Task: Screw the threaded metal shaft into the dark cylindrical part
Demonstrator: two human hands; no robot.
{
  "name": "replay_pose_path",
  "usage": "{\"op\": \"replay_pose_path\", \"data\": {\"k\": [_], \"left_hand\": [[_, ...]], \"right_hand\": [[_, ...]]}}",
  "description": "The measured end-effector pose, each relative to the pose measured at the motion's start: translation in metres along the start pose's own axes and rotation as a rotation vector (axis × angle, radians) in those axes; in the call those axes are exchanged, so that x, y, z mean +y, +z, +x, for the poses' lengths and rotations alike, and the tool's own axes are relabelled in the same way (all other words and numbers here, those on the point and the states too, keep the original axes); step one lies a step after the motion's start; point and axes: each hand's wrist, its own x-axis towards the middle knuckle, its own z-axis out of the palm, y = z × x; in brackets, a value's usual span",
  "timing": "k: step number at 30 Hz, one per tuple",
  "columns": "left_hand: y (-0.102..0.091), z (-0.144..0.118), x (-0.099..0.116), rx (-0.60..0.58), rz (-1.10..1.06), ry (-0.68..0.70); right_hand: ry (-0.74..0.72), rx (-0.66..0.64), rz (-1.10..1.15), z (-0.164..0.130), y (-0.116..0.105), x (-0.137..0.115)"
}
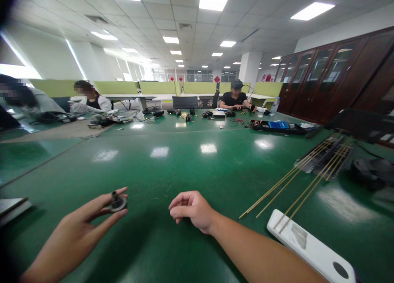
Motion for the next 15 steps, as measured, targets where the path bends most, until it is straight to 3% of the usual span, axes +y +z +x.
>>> {"op": "replay_pose_path", "data": {"k": [4, 7, 10, 15], "left_hand": [[0.052, 0.034, 0.022, -0.159, -0.220, -0.069], [0.083, 0.042, 0.023, -0.185, -0.251, -0.019], [0.097, 0.037, 0.015, -0.216, -0.263, 0.058], [0.098, 0.026, 0.006, -0.268, -0.240, 0.141]], "right_hand": [[-0.171, 0.255, -0.232, 0.005, -0.008, -0.002], [-0.208, 0.326, -0.511, 0.005, -0.011, 0.000], [-0.226, 0.323, -0.707, 0.002, -0.008, 0.001], [-0.233, 0.312, -0.890, -0.001, -0.002, -0.002]]}}
